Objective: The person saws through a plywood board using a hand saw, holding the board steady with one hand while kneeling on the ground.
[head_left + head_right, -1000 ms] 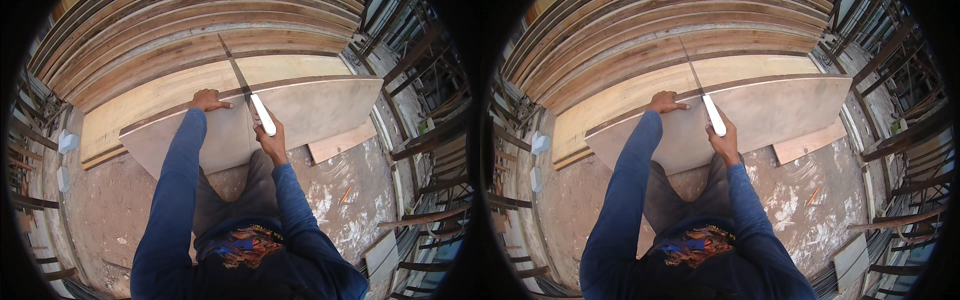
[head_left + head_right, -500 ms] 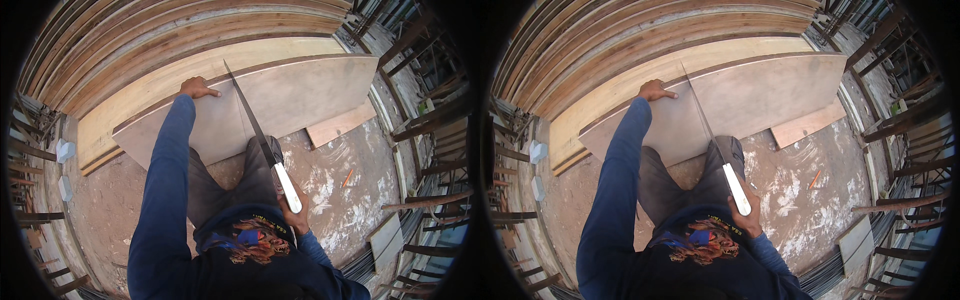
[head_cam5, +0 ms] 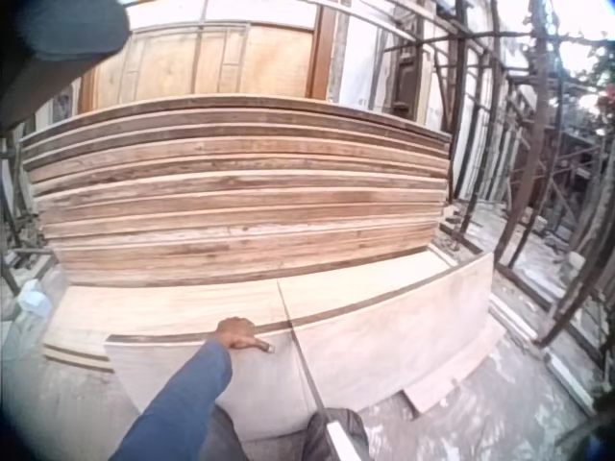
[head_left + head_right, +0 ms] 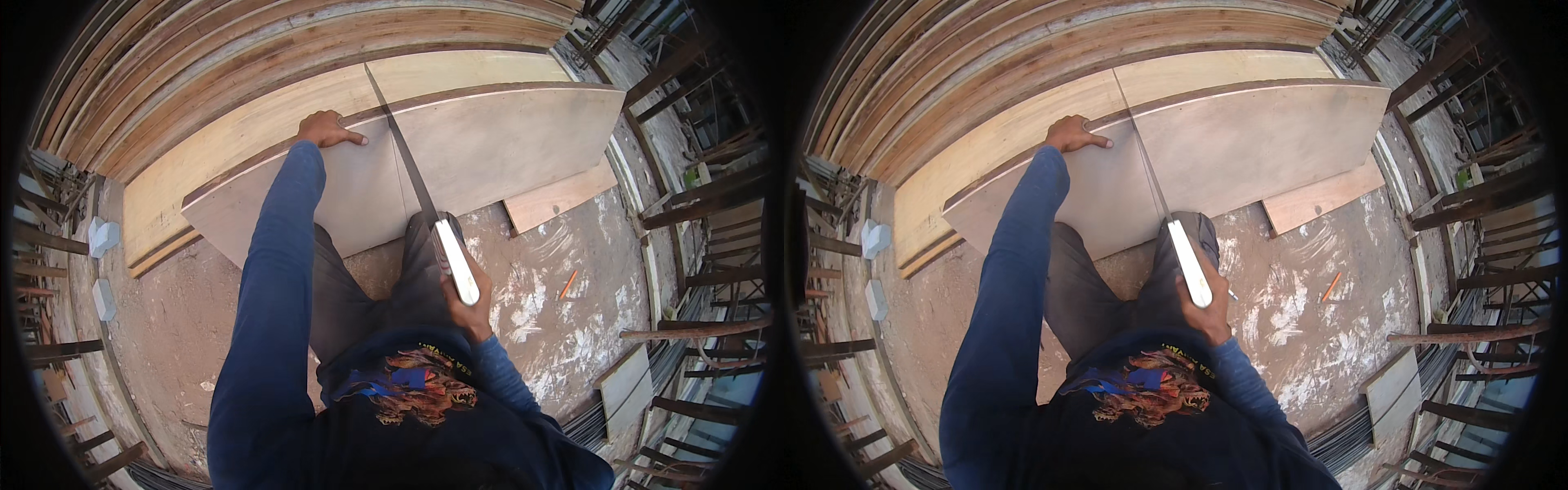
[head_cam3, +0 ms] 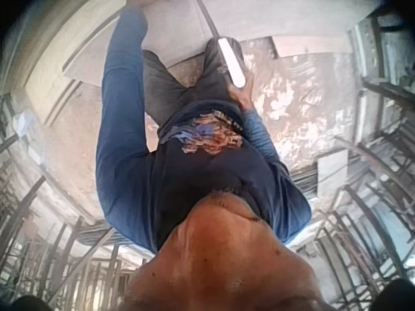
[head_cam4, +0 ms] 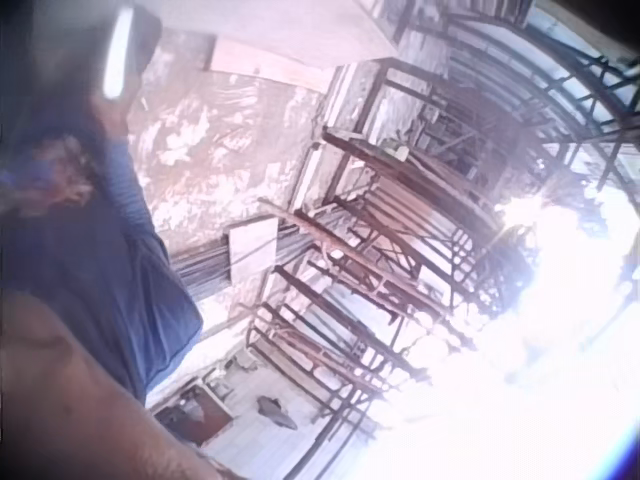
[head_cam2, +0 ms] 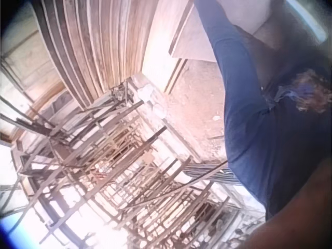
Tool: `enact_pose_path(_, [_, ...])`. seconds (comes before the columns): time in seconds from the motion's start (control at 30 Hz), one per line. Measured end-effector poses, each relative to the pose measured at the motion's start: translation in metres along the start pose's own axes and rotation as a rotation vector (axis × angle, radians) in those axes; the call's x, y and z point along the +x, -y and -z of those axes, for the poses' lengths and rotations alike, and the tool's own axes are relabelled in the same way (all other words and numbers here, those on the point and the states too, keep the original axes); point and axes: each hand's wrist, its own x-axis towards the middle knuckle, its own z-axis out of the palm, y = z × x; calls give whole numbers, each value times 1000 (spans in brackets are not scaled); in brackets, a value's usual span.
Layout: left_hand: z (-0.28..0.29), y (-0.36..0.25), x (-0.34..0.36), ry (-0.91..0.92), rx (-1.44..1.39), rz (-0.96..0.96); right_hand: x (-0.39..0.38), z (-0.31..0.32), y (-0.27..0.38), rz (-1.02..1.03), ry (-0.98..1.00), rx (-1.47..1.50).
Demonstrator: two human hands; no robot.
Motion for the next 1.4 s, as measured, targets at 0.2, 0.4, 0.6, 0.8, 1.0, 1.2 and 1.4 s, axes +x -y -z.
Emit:
enact_pose_path(0.2, [0, -31, -9, -45, 79, -38, 63, -11, -14, 20, -58, -7])
enact_pose_path(0.4, [-9, 2, 9, -75, 60, -26, 58, -17, -7, 125, -25, 9])
enact_pose_path(0.6, [1, -8, -4, -56, 77, 19, 0, 12, 0, 85, 13, 79])
enact_pose_path(0.8, [-9, -18, 6, -44, 75, -39, 156, -46, -6, 78, -82, -52])
enact_pose_path(1.0, [-2, -7, 3, -122, 83, -8, -57, 25, 9, -30, 8, -7])
enact_pose_path(1.2, [-13, -34, 10, -73, 100, -81, 149, -35, -10, 23, -72, -10])
enact_pose_path(1.4, [-1, -1, 0, -51, 15, 23, -30, 11, -14, 36, 38, -15])
